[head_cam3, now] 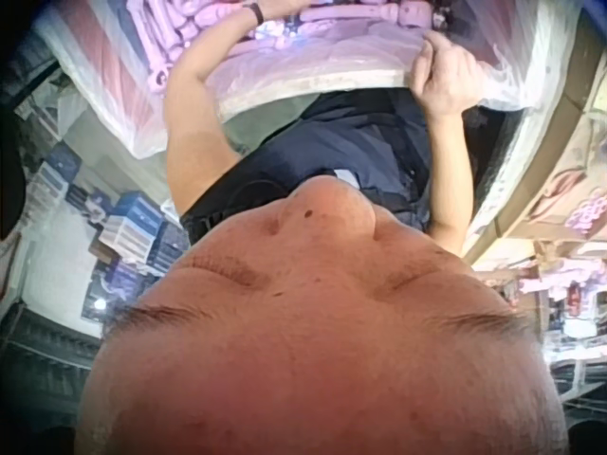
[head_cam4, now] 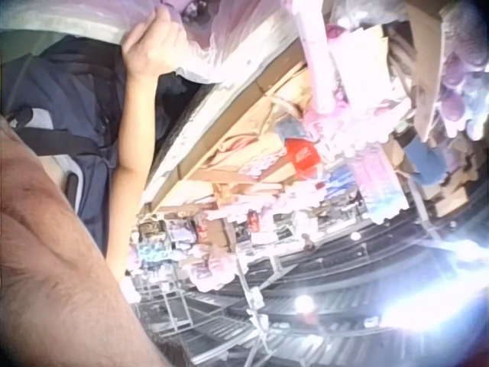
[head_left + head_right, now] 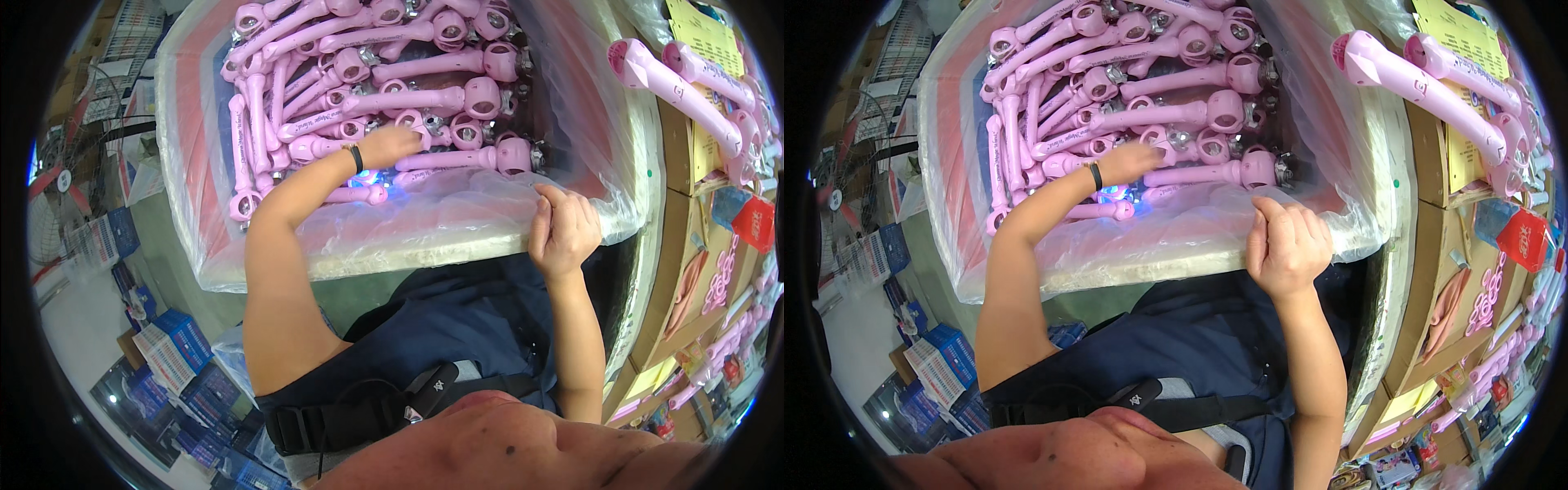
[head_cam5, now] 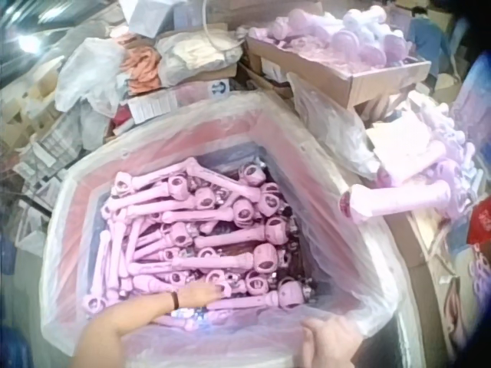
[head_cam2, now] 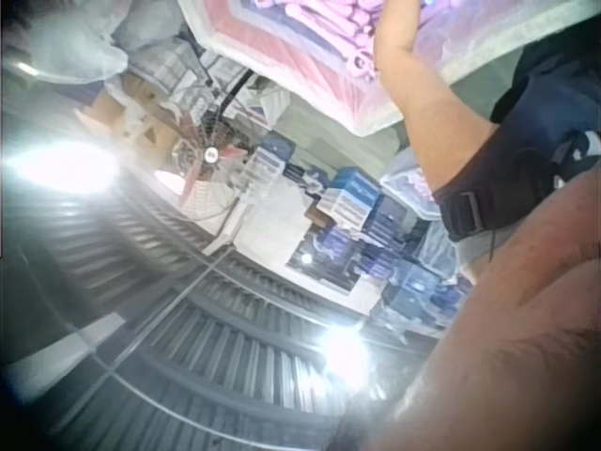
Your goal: The person assembles pink light-up batons by inserting small metal rods into the handle, attaching a clear plastic top, and applying a label. They repeatedly pick batons from a bin, perform the assembly steps, and place the finished items on a nearby table.
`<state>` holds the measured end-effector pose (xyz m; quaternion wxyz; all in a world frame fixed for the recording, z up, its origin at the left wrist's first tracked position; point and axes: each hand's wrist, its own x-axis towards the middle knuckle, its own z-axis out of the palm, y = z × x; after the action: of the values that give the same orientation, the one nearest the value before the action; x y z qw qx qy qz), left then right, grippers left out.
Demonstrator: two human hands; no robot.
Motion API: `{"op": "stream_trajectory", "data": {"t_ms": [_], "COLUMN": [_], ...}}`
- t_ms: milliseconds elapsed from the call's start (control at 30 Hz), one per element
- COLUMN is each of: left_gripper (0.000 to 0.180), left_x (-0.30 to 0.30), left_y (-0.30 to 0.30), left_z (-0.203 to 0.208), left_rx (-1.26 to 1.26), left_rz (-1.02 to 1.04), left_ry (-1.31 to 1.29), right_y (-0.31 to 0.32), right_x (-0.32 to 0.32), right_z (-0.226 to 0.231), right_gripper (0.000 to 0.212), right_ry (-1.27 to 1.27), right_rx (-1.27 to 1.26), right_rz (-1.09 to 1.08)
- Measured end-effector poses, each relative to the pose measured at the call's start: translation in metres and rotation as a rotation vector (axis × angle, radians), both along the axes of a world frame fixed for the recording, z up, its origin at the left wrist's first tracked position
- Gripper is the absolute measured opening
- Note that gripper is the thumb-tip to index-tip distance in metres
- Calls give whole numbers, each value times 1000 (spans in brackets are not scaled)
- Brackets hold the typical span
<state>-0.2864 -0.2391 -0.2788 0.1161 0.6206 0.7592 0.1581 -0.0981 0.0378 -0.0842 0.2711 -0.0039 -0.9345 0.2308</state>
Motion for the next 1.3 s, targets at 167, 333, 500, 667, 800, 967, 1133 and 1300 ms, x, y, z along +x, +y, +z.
{"op": "stream_trajectory", "data": {"t_ms": [167, 333, 500, 667, 800, 967, 1133, 1300], "left_gripper": [24, 22, 30, 20, 12, 13, 23, 31], "left_x": [35, 45, 27, 18, 9, 8, 48, 106], "left_y": [-14, -33, -43, -46, -58, -53, -33, -5], "left_z": [-14, -40, -75, -56, 20, 144, 271, 376], "left_rx": [-205, -866, -958, -793, -526, -330, 57, 421], "left_rz": [-266, -342, -182, -281, -379, -77, 133, 218], "left_ry": [-73, -107, -222, -203, -43, 125, 253, 397], "right_y": [1, 1, 2, 2, 2, -1, 0, -5], "right_x": [0, 0, 2, 3, 3, 7, 11, 21], "right_z": [1, 2, 2, 0, 0, 1, 7, 42], "right_gripper": [15, 16, 18, 19, 15, 8, 16, 59], "right_ry": [-8, -5, 6, 64, 100, 94, 76, -108], "right_rx": [-3, 9, 0, -6, -25, -17, -123, -554], "right_rz": [12, 13, -10, -34, -43, -51, 10, 245]}}
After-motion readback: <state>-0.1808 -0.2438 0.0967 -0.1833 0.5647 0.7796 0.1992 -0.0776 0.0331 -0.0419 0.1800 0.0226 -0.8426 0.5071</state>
